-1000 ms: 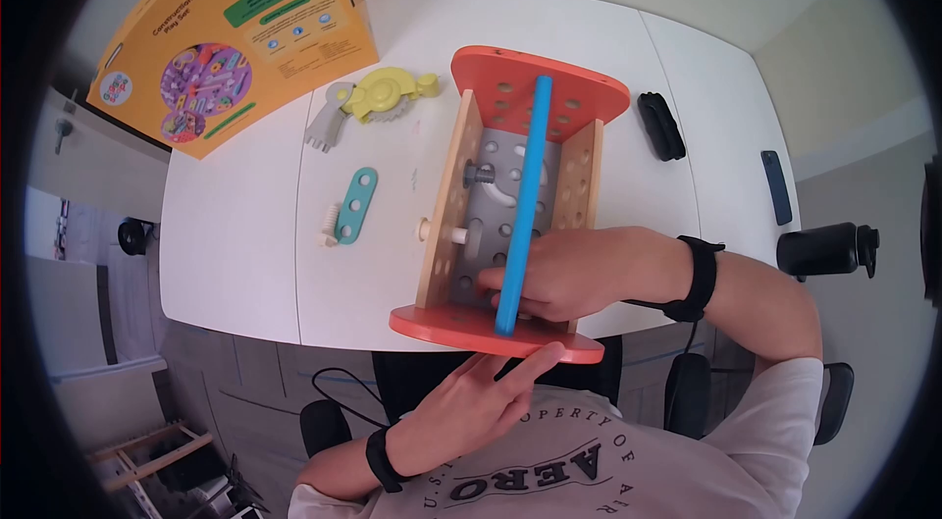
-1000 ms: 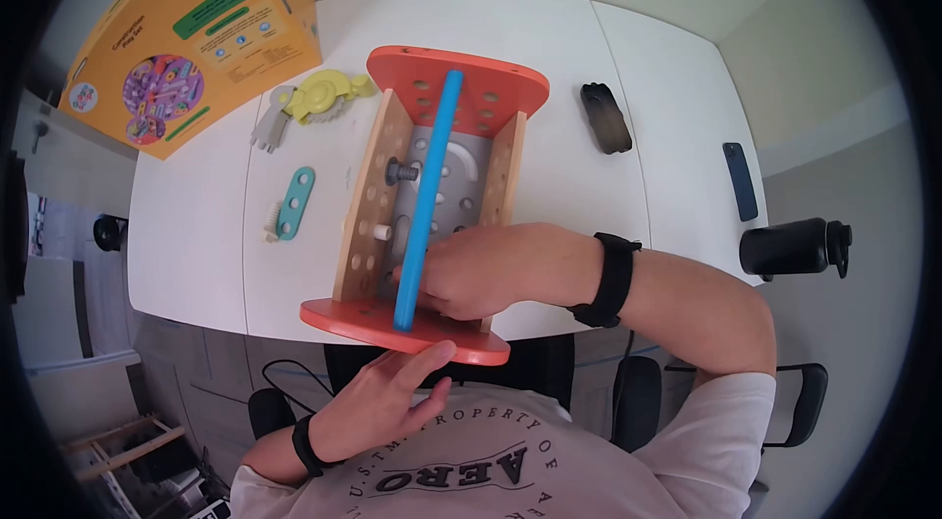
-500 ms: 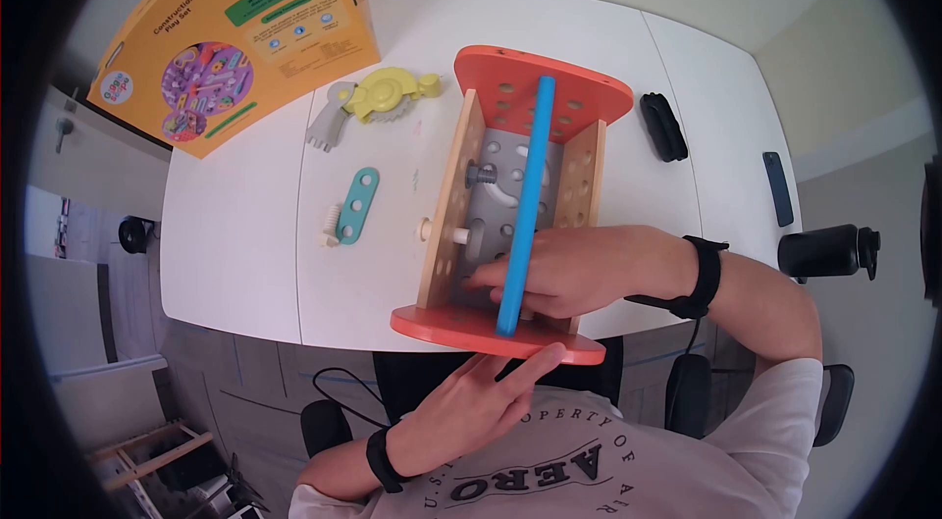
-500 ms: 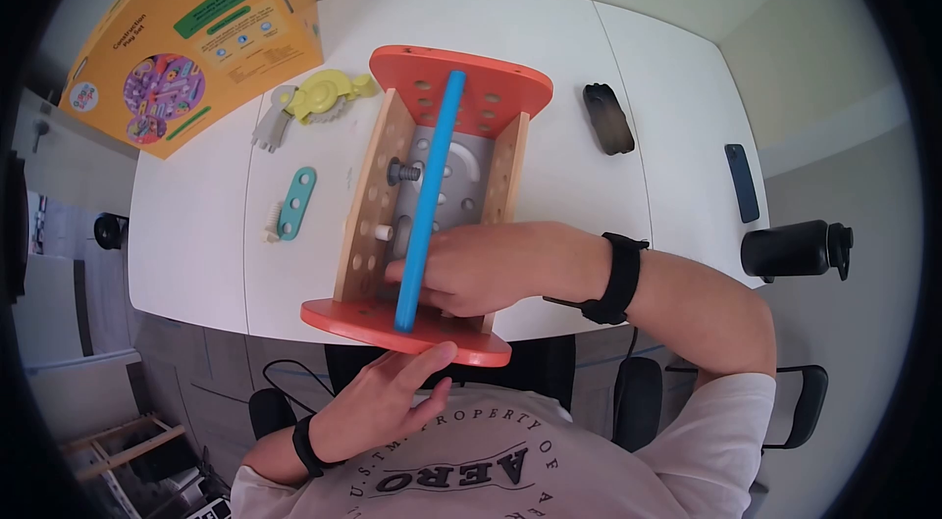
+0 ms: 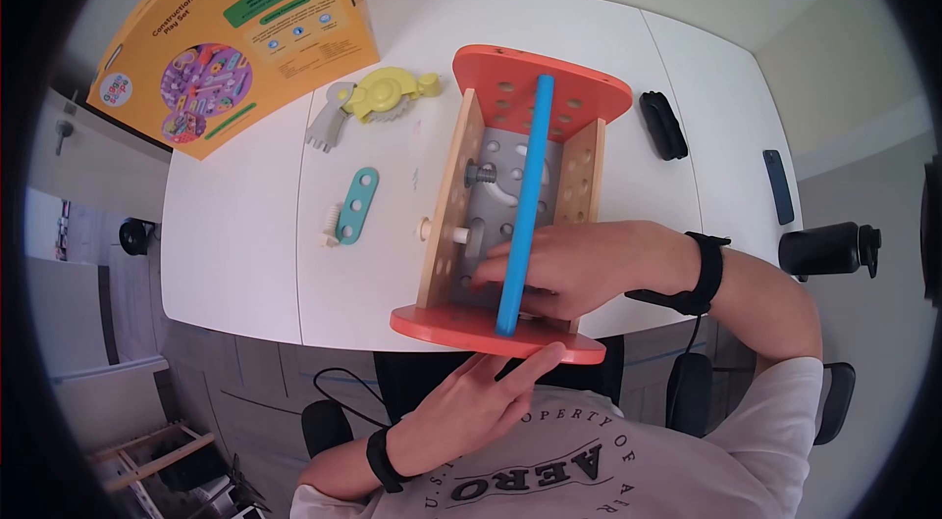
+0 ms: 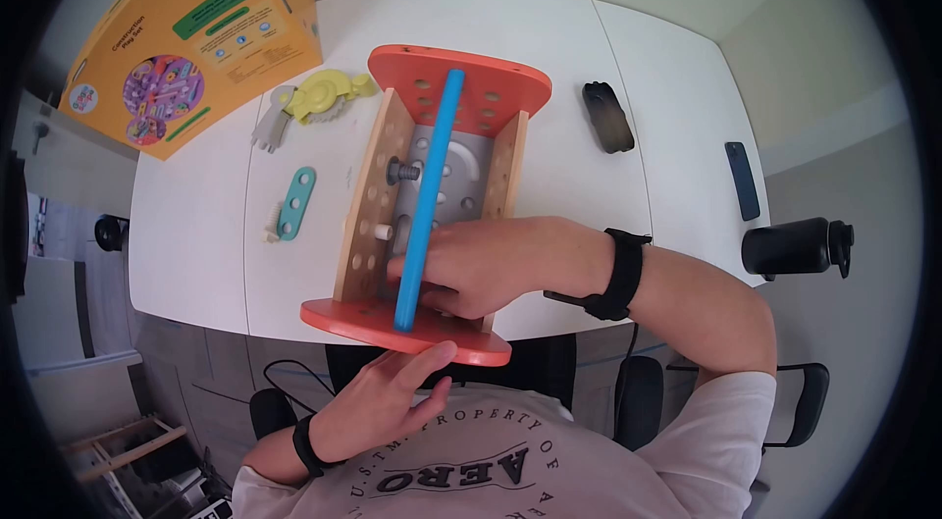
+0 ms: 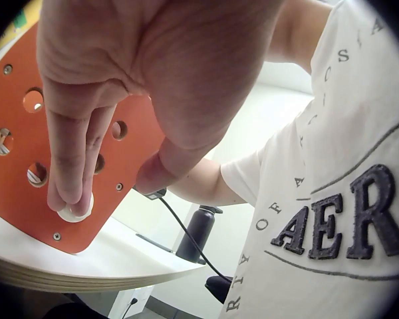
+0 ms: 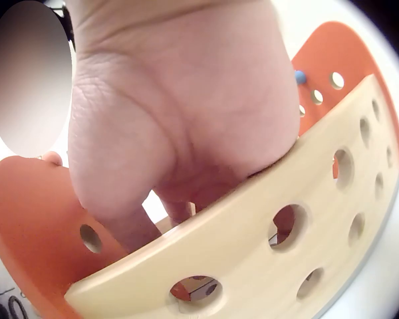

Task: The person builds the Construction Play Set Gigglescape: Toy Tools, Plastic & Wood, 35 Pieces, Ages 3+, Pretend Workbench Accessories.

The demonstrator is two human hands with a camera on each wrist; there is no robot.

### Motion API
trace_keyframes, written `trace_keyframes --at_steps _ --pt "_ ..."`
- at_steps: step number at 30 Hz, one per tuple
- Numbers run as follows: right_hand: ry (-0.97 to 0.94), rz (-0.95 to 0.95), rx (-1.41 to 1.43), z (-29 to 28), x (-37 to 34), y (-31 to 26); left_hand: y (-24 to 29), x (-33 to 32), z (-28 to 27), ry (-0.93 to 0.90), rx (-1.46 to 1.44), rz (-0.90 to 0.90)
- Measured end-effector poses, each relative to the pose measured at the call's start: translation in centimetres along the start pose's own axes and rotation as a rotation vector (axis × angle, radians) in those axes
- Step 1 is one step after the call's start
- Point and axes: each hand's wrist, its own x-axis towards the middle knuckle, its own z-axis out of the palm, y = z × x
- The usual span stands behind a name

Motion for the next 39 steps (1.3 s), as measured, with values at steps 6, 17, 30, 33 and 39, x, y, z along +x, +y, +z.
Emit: trace_keyframes --at_steps 6,17,30,33,39 --pt "-0.071 0.049 0.046 -0.3 0.1 -0.6 0.0 -0.1 0.1 -0.001 -0.008 -0.007" --pt "-0.09 0.008 0.042 -0.3 0.2 -0.5 0.1 0.0 -0.1 0.0 -0.026 0.003" --pt "-0.125 0.101 0.093 -0.9 0.4 -1.2 0.0 -0.1 -0.1 -0.005 -0.015 -0.003" --pt "-0.136 0.1 0.102 -1.1 0.3 -1.5 -0.1 -0.2 -0.1 -0.017 -0.021 -0.015" --pt "0.017 -0.01 0.051 0.3 0.2 0.0 -0.2 -0.1 0.1 0.015 0.004 0.013"
